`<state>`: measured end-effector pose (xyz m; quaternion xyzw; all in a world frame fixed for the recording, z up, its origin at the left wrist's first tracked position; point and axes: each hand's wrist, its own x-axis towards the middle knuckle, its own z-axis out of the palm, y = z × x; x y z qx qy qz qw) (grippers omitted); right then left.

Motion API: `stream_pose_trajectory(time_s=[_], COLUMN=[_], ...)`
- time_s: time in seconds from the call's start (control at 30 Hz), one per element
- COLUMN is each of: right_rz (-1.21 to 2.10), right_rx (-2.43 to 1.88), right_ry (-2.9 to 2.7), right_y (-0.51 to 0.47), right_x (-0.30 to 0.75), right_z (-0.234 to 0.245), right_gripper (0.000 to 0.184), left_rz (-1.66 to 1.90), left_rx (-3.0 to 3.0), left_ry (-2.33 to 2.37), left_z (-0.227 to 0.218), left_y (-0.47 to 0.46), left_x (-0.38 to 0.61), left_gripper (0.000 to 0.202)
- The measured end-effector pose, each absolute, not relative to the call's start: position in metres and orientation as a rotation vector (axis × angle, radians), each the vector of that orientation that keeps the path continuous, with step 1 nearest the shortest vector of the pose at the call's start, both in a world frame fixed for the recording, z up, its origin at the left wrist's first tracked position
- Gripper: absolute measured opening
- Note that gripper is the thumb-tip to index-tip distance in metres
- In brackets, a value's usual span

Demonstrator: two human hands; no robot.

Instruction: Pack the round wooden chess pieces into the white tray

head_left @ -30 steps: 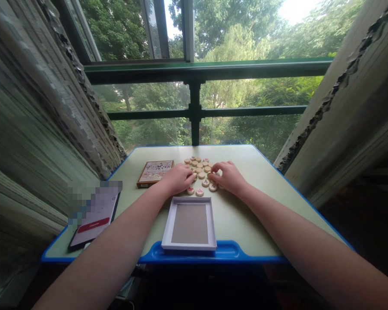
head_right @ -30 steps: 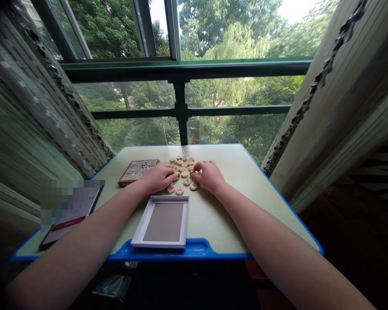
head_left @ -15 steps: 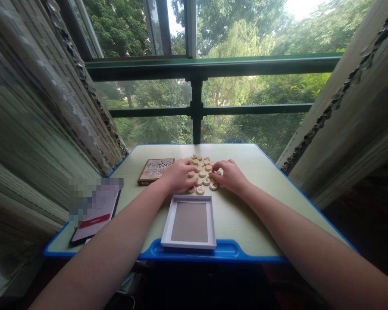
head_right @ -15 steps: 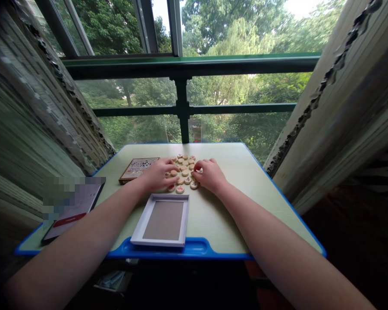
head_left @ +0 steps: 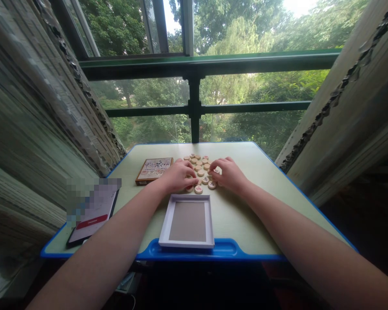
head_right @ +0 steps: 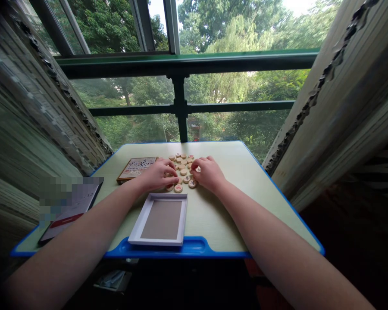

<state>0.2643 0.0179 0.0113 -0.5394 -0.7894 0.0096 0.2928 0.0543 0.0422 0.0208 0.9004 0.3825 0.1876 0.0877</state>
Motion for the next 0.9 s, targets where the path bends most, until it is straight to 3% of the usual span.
stream_pose_trajectory(time_s=[0.43, 0.9], right_rz=[0.039, 0.059], right_rx=[-1.444, -1.39], right_ry=[-2.144, -2.21], right_y=[0.0164, 0.0102], right_x=[0.2639, 0.2621], right_z=[0.012, 0.02], right_gripper=[0.004, 0.005], left_rz=[0.701, 0.641], left_rx=[2.624, 2.737], left_ry=[1.101, 1.404], left_z=[0.0134, 0.0202], left_y=[0.0477, 0.0476], left_x=[0.0544, 0.0477], left_gripper=[0.01, 0.023])
